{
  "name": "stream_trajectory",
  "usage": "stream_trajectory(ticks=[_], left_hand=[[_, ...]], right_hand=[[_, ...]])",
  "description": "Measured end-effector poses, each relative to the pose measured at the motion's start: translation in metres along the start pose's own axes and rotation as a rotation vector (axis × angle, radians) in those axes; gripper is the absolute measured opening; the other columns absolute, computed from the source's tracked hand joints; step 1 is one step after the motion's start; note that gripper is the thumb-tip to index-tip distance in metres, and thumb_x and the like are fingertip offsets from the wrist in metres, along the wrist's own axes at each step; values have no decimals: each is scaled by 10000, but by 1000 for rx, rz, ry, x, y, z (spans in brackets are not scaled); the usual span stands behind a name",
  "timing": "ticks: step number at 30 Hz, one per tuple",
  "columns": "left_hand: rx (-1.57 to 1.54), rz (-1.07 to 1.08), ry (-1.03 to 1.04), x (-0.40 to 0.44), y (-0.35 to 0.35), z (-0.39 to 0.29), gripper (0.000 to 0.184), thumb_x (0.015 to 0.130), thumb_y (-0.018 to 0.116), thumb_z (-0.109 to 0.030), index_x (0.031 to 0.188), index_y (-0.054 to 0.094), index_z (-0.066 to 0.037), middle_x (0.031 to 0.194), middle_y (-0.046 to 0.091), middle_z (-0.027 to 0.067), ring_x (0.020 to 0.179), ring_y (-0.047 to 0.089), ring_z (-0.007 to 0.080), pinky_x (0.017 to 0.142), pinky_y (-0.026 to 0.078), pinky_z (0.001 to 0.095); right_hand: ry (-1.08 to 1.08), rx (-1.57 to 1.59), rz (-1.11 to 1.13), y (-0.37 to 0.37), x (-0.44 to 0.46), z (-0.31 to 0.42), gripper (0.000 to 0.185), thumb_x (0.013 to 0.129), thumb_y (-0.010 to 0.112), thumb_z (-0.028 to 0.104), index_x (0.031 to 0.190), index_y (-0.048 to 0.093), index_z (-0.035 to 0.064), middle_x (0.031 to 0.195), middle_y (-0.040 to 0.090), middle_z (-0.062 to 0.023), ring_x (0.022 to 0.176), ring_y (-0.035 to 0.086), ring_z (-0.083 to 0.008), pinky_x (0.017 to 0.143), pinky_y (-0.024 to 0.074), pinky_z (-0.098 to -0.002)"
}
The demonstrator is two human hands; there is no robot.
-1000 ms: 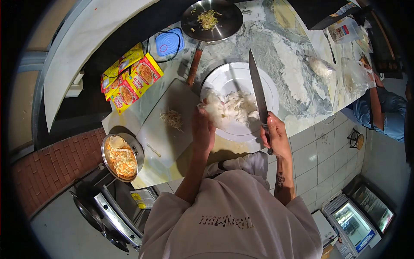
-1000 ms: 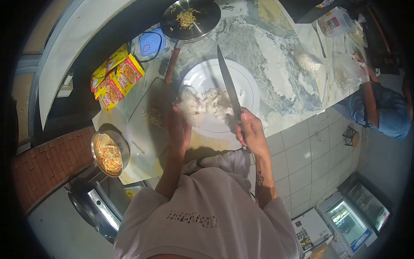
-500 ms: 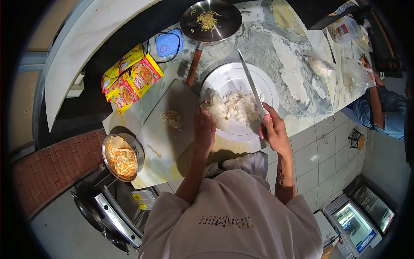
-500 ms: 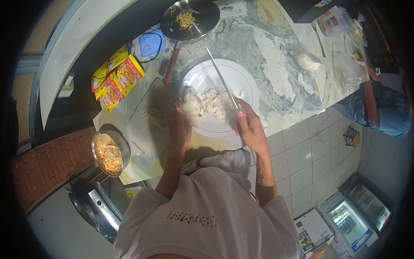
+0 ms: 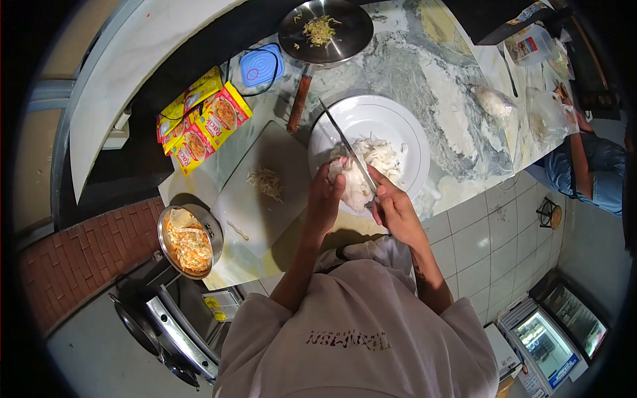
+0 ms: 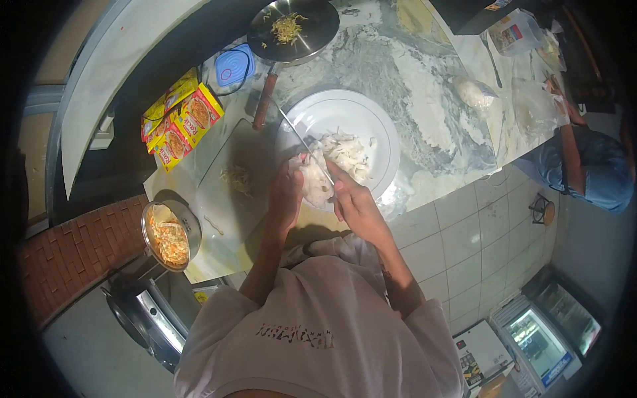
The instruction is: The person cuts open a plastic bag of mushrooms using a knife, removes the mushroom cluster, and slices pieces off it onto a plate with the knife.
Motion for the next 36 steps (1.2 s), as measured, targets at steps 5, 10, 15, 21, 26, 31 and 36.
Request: stream_trajectory(ticks=[5,10,15,21,26,31,36], left_hand=[[-49,2,41,4,-1,5,433,1006,529,-336,1287,504,-8,1137,595,61,992,555,99,849,466,269],[-14,-11,-17,3,-9,9,530,978,530,-464,1266,517,-19,1032,599,29,851,540,71,725,462,242],[-101,12,-21,2,-1,3,536,969,541,-476,1264,512,-30,1046,595,26,861,546,70,714,457,231],[-223,42,-20,0,3,-1,506,982,546,-402,1298,483,-12,1174,576,60,1029,560,106,850,476,270],[-218,64,-42,1,0,6,516,985,535,-398,1327,455,-21,1266,544,91,1165,532,166,997,422,333],[-27,41,-34,1,-5,8,476,981,562,-357,1297,496,-7,1188,585,71,1057,560,122,920,451,291],[182,31,-22,-2,2,-11,411,994,562,-273,1286,509,10,1178,592,70,1058,541,120,926,435,277]], right_hand=[[-5,14,-34,0,-1,-1,488,1064,349,322,1421,436,1,545,404,29,473,387,-61,502,369,-236],[3,131,-67,1,0,-1,466,1067,349,316,1398,474,14,571,439,43,453,379,-36,427,320,-203],[12,161,-95,2,1,-2,459,1067,348,311,1387,486,12,609,486,37,449,381,-35,426,327,-197],[12,180,-93,-2,2,-5,464,1066,348,316,1378,493,3,631,515,26,452,383,-33,424,331,-194],[1,129,-116,-4,3,-5,471,1067,345,321,1377,491,-2,609,486,35,460,382,-31,434,330,-193],[14,36,-24,-3,-1,6,496,1058,366,352,1430,431,30,578,413,44,478,379,-45,474,336,-209],[31,109,-43,-1,-1,2,497,1053,384,356,1439,422,45,578,412,44,482,380,-46,478,339,-212]])
Point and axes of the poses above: each hand's wrist, its own x-axis towards the middle knuckle, its own y-axis out of the palm, z = x × y, the point moved 3 cm from there along x, towards the middle knuckle
